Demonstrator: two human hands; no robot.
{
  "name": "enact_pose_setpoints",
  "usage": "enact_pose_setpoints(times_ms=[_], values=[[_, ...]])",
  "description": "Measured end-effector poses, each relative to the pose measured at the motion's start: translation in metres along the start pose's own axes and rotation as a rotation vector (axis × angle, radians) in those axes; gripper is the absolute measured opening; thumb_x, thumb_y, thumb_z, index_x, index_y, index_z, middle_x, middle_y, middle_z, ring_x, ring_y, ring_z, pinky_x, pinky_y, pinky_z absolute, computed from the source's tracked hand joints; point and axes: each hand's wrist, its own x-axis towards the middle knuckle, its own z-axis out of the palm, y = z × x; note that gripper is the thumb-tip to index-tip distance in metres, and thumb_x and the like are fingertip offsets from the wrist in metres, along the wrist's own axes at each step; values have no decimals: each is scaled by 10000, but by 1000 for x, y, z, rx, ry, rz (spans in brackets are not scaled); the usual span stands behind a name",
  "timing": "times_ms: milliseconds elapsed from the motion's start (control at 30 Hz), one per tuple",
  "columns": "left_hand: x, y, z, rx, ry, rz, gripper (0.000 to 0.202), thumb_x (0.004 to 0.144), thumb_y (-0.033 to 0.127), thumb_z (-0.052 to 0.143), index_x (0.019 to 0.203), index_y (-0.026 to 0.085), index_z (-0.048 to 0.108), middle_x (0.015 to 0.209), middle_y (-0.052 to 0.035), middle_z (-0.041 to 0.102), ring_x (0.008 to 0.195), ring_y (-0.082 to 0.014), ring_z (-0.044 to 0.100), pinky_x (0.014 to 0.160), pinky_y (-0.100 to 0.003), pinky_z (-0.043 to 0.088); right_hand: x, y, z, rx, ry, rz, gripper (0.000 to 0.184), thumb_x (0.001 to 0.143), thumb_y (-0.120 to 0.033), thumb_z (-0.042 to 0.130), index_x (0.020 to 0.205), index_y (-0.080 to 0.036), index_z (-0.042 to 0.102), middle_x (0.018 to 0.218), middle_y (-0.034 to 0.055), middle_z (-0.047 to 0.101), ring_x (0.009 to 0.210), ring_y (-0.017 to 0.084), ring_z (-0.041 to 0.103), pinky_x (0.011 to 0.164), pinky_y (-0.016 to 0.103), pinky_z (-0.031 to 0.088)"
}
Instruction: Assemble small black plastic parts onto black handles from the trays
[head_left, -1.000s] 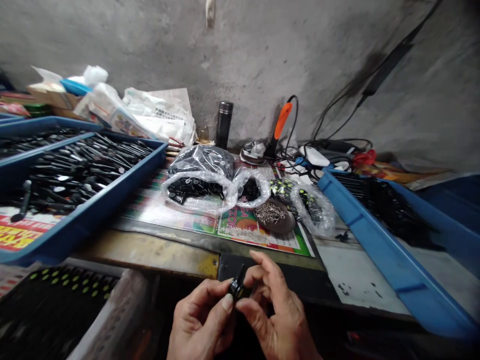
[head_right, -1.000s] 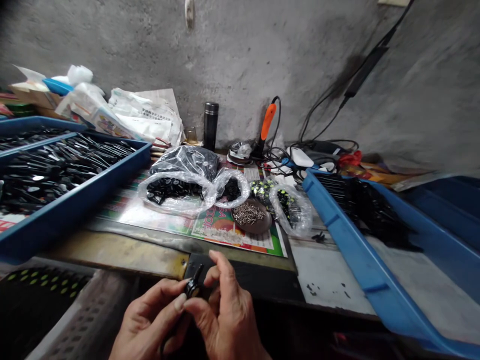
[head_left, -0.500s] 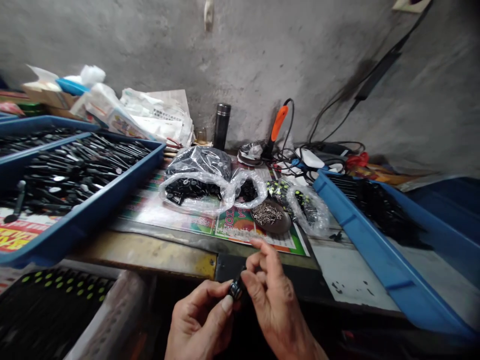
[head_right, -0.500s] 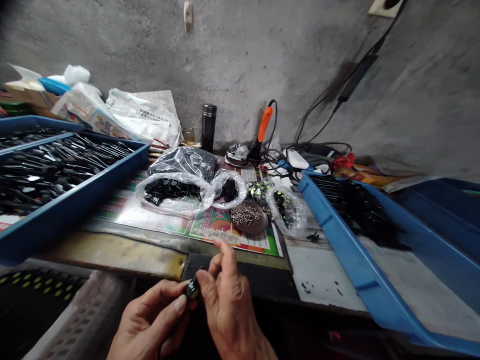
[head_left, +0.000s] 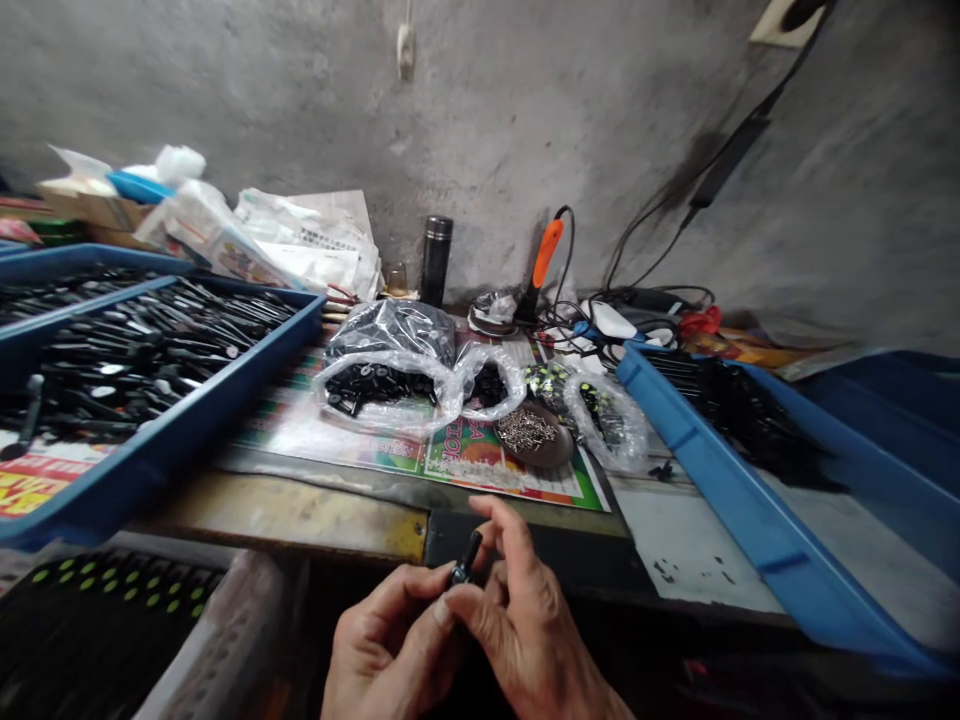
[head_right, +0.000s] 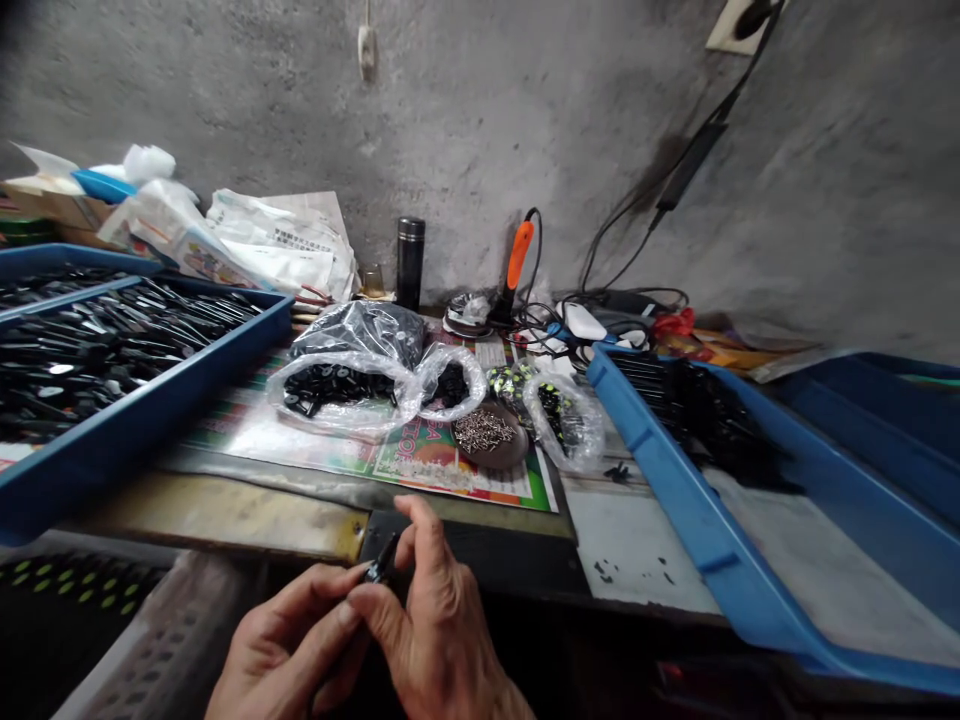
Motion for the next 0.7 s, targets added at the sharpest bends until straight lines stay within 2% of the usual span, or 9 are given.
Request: enact_pose_setpoints(times_ms=[67,133,200,267,367,467,567,700], values=[[2,1,-3,9,-39,-16,347,578,410,920,759,155,768,514,14,584,404,-38,415,395,-137,266,4,0,-2,29,52,20,420,1021,-514,428,1316,-215,429,858,8,618,650,144,647,599,214,542],[4,1,-6,23,-41,-37,360,569,412,923,764,153,766,559,-3,620,411,-43,435,394,-141,279,7,-1,-4,36,64,4,334,998,-515,490,1130,-209,505,795,-7,587,633,146,617,534,207,495],[4,0,-8,23,-28,-61,364,570,415,922,767,156,758,525,15,589,400,-38,419,393,-138,275,8,-4,-3,24,19,-53,294,987,-499,526,930,-211,525,750,-12,559,625,147,591,501,212,448],[4,-2,-10,22,-38,-69,364,584,421,915,778,162,749,487,40,540,388,-33,393,391,-138,277,5,-7,0,23,-19,-101,304,1019,-453,477,841,-208,511,720,-13,538,598,141,569,485,218,420],[4,-5,-10,26,-56,-55,374,594,442,904,792,170,741,503,42,538,385,-36,389,384,-143,283,0,-8,9,-43,66,-159,300,1058,-403,387,878,-199,512,709,-5,543,574,141,578,475,224,417],[4,-6,-8,28,-49,-60,391,585,450,906,790,164,737,515,40,543,380,-31,388,382,-144,275,-1,-5,15,-210,160,-256,308,1077,-376,328,914,-184,506,693,5,558,545,146,596,486,231,442],[4,-5,-3,23,-12,-39,405,572,453,912,779,155,733,511,42,542,389,-28,396,391,-138,275,3,-2,18,-318,209,-319,313,1081,-341,312,881,-181,491,657,8,555,516,152,599,488,241,441],[3,-5,2,17,11,-20,411,564,455,915,758,149,722,476,55,516,379,-27,388,388,-131,271,5,0,16,-274,160,-282,360,1083,-366,324,799,-198,468,623,-2,541,492,150,583,464,244,409]])
